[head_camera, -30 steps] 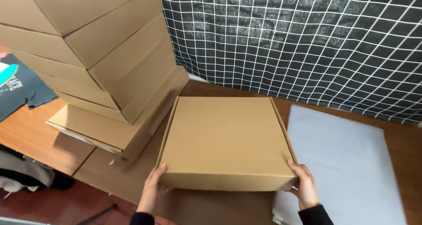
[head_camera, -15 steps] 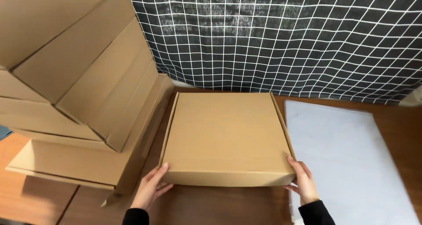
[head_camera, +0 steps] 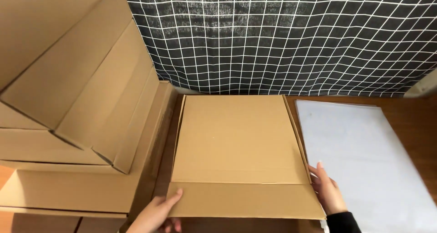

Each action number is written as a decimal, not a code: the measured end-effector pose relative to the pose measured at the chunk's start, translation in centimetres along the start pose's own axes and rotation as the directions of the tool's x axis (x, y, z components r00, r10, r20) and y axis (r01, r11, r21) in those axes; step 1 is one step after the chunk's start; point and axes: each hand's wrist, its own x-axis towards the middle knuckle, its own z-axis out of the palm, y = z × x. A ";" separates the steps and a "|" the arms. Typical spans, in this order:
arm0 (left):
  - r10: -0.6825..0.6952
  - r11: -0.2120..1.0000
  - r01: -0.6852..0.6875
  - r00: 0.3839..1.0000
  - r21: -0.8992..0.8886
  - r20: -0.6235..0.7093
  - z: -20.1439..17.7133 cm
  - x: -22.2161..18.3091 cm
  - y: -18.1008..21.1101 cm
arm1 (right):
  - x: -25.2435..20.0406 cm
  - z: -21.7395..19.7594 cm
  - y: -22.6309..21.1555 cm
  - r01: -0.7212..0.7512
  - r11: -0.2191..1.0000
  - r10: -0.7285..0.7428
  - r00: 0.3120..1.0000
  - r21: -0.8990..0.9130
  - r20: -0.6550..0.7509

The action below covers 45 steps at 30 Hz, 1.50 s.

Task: The person unboxes t-shirts from plastic bags, folds them, and hangs them on a clothing rack.

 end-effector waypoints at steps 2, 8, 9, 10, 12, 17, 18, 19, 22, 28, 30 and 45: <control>0.028 0.997 -0.027 0.999 -0.077 0.014 -1.2 -1.2 0.4 | 3.8 -1.9 2.4 0.036 0.999 -0.037 0.999 0.040 0.009; 0.423 0.866 -0.452 0.890 -0.212 -0.168 -4.5 -5.2 5.4 | 7.4 -1.4 6.1 0.352 0.935 -0.351 0.936 -0.050 0.016; 0.551 0.809 -0.580 0.806 -0.098 -0.218 -4.9 -6.7 7.2 | 7.4 -1.2 6.4 0.463 0.880 -0.462 0.886 -0.104 0.035; 0.554 0.808 -0.581 0.805 -0.095 -0.213 -5.4 -6.8 9.2 | 7.2 -1.1 6.3 0.462 0.881 -0.462 0.887 -0.102 0.028; 0.682 0.645 -0.753 0.644 -0.129 -0.345 -6.1 -7.0 13.2 | 6.9 -1.1 5.8 0.512 0.849 -0.502 0.859 -0.132 0.100; 0.902 0.293 -0.924 0.181 0.246 -0.393 -10.0 -2.4 21.1 | 5.3 -1.1 6.1 0.456 0.884 -0.451 0.890 -0.098 0.069; 0.919 0.142 -0.911 -0.023 0.386 -0.393 -10.9 -0.5 22.9 | 5.8 -1.5 6.8 0.478 0.876 -0.472 0.877 -0.066 0.089; 0.922 0.136 -0.913 -0.024 0.384 -0.385 -11.5 0.7 24.1 | 5.4 -1.6 7.1 0.477 0.877 -0.472 0.878 -0.064 0.080; 0.938 0.049 -0.908 -0.102 0.416 -0.332 -13.1 4.2 27.3 | 4.5 -1.8 7.9 0.473 0.880 -0.470 0.880 -0.034 0.069; 0.940 0.188 -0.898 0.047 0.399 -0.337 -12.5 16.5 27.1 | 3.7 -1.7 9.5 0.469 0.883 -0.466 0.883 -0.036 0.054; 0.797 0.593 -0.623 0.545 0.510 -0.260 -9.1 17.5 24.1 | 3.4 -1.6 9.5 0.467 0.883 -0.465 0.884 -0.043 0.057; 0.489 0.595 0.129 0.725 0.793 -0.485 3.9 30.4 8.7 | 1.2 -0.7 7.9 0.411 0.910 -0.410 0.912 -0.047 0.028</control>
